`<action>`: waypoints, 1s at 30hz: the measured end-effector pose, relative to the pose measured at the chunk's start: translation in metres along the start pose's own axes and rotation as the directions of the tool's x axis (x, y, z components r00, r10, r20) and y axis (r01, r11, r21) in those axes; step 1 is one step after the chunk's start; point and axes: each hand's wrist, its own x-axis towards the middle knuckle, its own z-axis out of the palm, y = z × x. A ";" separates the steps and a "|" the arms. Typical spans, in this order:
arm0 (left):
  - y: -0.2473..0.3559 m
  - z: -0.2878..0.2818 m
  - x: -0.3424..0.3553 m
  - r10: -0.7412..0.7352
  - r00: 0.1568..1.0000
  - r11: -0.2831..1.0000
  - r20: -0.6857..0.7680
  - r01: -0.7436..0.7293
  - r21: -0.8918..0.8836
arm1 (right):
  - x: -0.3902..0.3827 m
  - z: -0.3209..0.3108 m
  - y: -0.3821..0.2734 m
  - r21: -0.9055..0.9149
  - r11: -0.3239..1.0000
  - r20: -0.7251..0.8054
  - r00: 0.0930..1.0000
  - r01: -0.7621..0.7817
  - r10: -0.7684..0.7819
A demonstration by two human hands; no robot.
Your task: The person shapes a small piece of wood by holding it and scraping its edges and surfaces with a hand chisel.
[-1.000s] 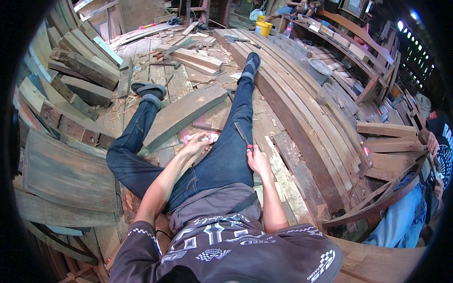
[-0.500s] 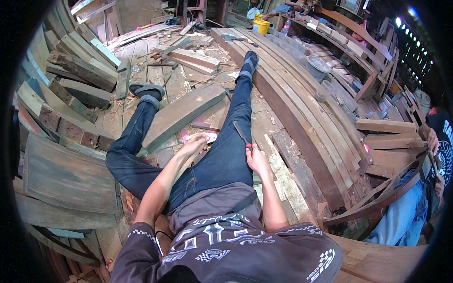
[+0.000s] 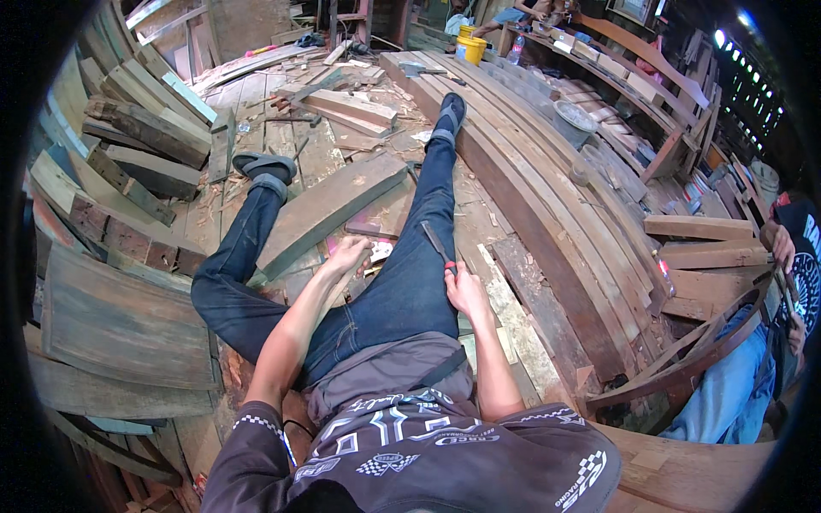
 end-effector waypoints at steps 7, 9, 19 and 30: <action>0.006 0.004 -0.002 -0.039 0.999 0.999 -0.027 0.040 0.030 | -0.002 -0.003 -0.004 -0.001 1.000 -0.006 1.000 0.001 -0.001; 0.006 0.005 -0.002 -0.030 0.999 0.999 -0.020 0.031 0.022 | -0.002 -0.004 -0.005 0.003 1.000 0.000 1.000 -0.011 0.011; 0.004 0.006 -0.007 0.068 0.996 0.994 -0.056 -0.063 0.084 | 0.000 0.002 0.003 0.017 1.000 -0.008 1.000 -0.022 0.022; -0.005 0.007 0.007 0.092 0.995 0.985 -0.039 -0.085 0.147 | -0.002 -0.005 -0.005 0.027 0.999 0.016 1.000 -0.021 0.021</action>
